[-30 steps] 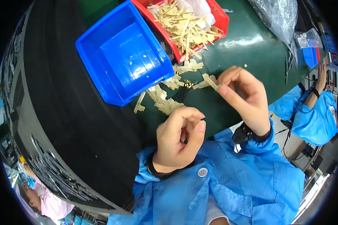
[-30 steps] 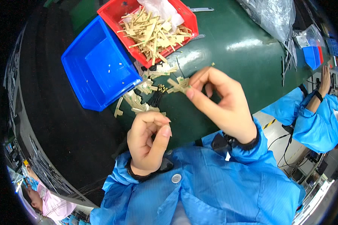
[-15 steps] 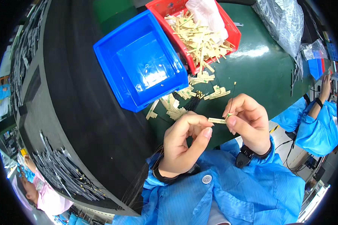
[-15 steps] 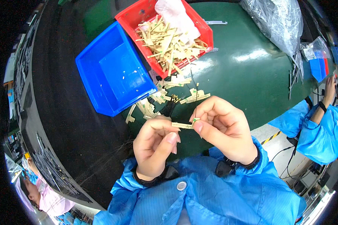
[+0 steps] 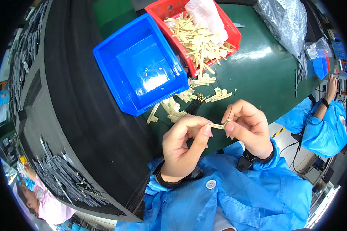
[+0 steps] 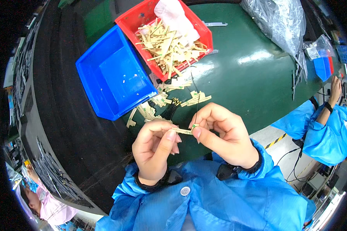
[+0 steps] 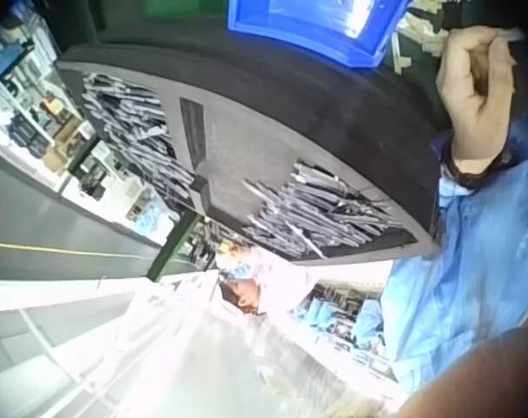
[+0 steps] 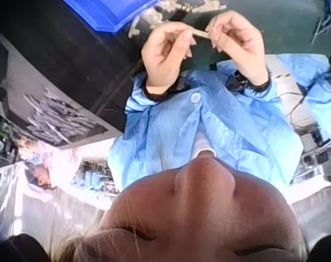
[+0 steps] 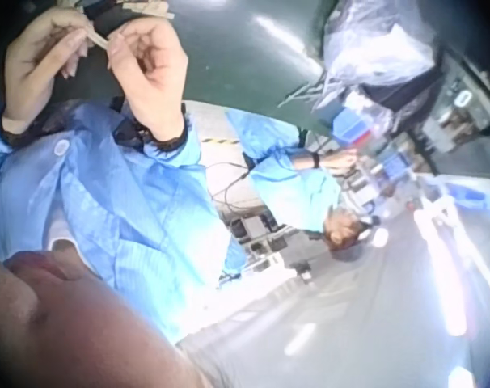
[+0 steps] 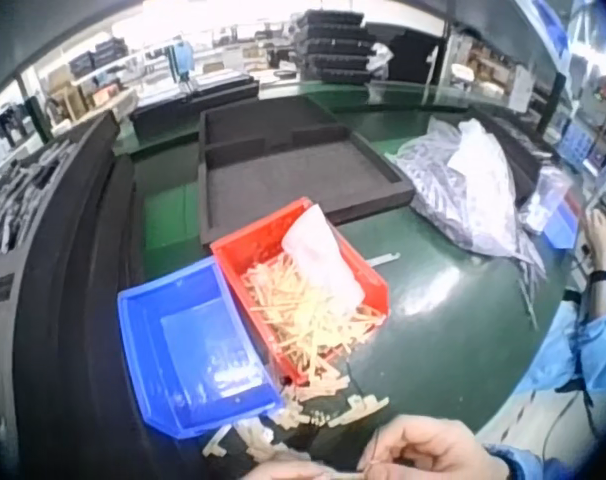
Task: Manually inserting metal pins into grey plastic housings at an industrial assembly station.
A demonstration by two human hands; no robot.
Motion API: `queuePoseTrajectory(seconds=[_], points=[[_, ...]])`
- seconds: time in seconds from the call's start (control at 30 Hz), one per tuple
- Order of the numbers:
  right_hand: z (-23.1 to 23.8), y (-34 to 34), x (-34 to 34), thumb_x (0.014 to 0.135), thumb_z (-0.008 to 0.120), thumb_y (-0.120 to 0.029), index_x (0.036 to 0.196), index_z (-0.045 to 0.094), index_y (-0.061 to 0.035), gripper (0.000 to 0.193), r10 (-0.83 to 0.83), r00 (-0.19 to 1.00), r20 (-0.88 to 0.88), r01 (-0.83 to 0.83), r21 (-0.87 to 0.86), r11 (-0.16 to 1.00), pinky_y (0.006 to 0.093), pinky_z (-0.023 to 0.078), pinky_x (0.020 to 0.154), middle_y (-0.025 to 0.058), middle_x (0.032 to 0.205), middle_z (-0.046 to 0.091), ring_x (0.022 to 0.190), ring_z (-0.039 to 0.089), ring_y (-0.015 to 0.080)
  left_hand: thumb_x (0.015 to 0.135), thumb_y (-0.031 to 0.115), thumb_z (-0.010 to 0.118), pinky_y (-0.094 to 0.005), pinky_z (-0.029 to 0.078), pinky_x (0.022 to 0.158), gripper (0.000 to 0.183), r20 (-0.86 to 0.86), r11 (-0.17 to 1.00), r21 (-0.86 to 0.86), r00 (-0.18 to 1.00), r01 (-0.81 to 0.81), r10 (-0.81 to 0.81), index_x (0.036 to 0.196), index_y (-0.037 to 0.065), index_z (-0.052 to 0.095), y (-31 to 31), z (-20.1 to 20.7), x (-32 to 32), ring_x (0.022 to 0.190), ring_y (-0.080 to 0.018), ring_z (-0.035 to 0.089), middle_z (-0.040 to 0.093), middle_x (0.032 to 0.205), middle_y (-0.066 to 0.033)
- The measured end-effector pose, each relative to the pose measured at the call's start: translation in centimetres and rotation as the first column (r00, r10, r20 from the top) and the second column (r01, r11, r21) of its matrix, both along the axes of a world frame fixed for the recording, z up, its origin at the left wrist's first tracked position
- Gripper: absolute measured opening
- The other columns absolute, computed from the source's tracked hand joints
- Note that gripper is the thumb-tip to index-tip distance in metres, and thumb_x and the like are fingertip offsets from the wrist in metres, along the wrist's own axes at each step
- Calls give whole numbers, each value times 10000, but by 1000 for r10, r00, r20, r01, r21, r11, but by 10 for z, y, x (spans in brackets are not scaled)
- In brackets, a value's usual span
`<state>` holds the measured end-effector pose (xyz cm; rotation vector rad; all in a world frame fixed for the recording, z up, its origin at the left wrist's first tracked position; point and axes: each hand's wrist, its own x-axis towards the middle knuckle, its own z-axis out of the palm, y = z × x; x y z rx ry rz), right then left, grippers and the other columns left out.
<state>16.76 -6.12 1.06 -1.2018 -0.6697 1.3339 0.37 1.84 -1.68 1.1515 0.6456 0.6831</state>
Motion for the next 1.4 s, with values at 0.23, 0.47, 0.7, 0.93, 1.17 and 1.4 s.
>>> queuePoseTrajectory(seconds=[0.23, 0.47, 0.7, 0.93, 1.17, 1.4], points=[[1, 12, -20, 704, 725, 42, 1003, 589, -10, 333, -360, 450, 817, 202, 299, 933, 270, 409, 591, 88, 882, 536, 729, 535, 167, 898, -36, 588, -185, 437, 556, 106, -15, 995, 11, 995, -102, 102, 1004, -34, 585, -3, 1, -2, 641, -57, 541, 604, 830, -63], [2, 20, -33, 699, 741, 64, 858, 661, -2, 190, -278, 554, 785, 67, 291, 955, 310, 455, 566, 92, 789, 627, 665, 592, 215, 854, -83, 621, -199, 418, 559, 142, -75, 974, 179, 986, -136, 151, 993, -57, 611, -5, -3, -1, 623, -62, 527, 604, 780, -67], [6, 19, -30, 725, 732, 72, 878, 666, 11, 177, -272, 558, 784, 88, 270, 959, 287, 502, 591, 107, 802, 657, 671, 631, 211, 851, -70, 634, -217, 429, 557, 144, -83, 948, 293, 984, -128, 158, 994, -58, 613, -3, 0, 1, 607, -93, 542, 618, 775, -89], [10, 11, -18, 779, 715, 34, 910, 694, -2, 137, -130, 714, 688, 29, 157, 987, 229, 454, 543, 89, 829, 683, 681, 628, 129, 839, -57, 654, -229, 446, 546, 144, -74, 919, 387, 991, -71, 108, 979, -37, 628, 1, 0, 0, 609, -126, 578, 628, 774, -103], [7, 6, -6, 795, 714, 19, 949, 710, -12, 158, -88, 793, 604, -25, 176, 984, 210, 420, 518, 79, 830, 693, 654, 600, 91, 839, -33, 663, -240, 460, 530, 138, -31, 861, 506, 996, -53, 80, 975, -31, 645, 3, -2, 2, 600, -131, 593, 636, 777, -95], [13, 6, -10, 802, 709, 23, 954, 708, -8, 155, -86, 767, 635, -22, 160, 987, 205, 416, 515, 78, 826, 691, 649, 601, 86, 834, -44, 654, -237, 463, 520, 146, -28, 872, 483, 995, -73, 98, 980, -34, 653, -1, -3, 1, 577, -114, 590, 635, 757, -79]])
